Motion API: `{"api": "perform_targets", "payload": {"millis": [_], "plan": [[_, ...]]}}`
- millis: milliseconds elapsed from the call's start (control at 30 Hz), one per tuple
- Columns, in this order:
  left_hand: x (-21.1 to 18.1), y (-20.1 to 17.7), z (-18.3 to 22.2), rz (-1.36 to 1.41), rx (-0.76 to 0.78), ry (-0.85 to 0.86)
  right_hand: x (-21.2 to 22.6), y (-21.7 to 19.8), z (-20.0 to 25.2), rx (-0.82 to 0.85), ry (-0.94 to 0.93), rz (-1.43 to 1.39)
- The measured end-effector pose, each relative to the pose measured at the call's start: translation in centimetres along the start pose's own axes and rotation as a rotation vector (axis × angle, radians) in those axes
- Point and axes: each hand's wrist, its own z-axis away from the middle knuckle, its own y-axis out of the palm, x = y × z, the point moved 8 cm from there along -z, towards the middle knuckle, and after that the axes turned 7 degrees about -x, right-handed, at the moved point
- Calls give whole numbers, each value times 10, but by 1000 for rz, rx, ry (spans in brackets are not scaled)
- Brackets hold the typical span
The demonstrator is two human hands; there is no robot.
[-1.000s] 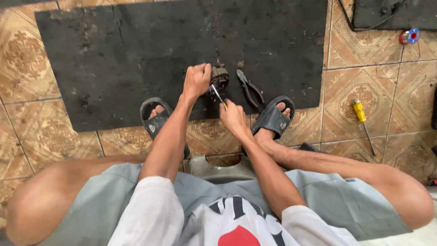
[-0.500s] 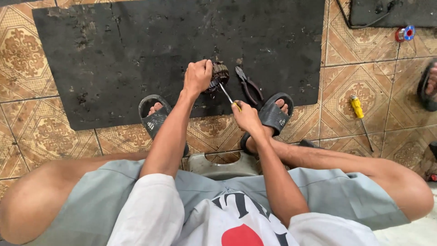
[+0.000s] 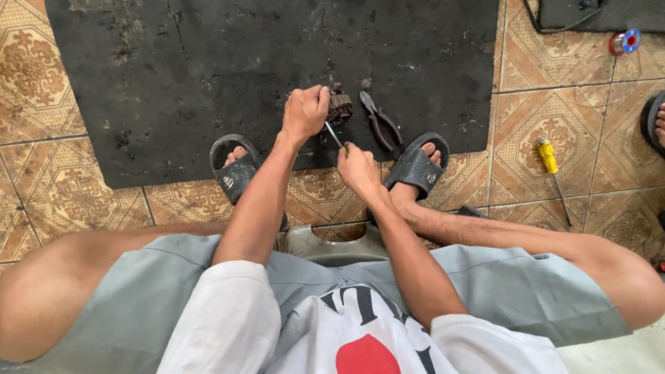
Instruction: The person is using a screwdriver and pliers to pry and remove copper wires from an electric motor stator.
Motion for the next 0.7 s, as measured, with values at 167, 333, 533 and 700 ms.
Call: {"api": "perform_targets", "payload": {"millis": [167, 333, 533, 700], "plan": [[6, 3, 3, 35, -7, 68, -3, 10, -5, -16, 10, 20], [16, 1, -6, 55, -85, 83, -39, 50, -65, -76, -74, -1], [1, -14, -11, 62, -132, 165, -37, 18, -13, -93, 68, -637], [24, 4, -11, 100, -98, 98, -35, -2, 2, -59, -17, -224]]}}
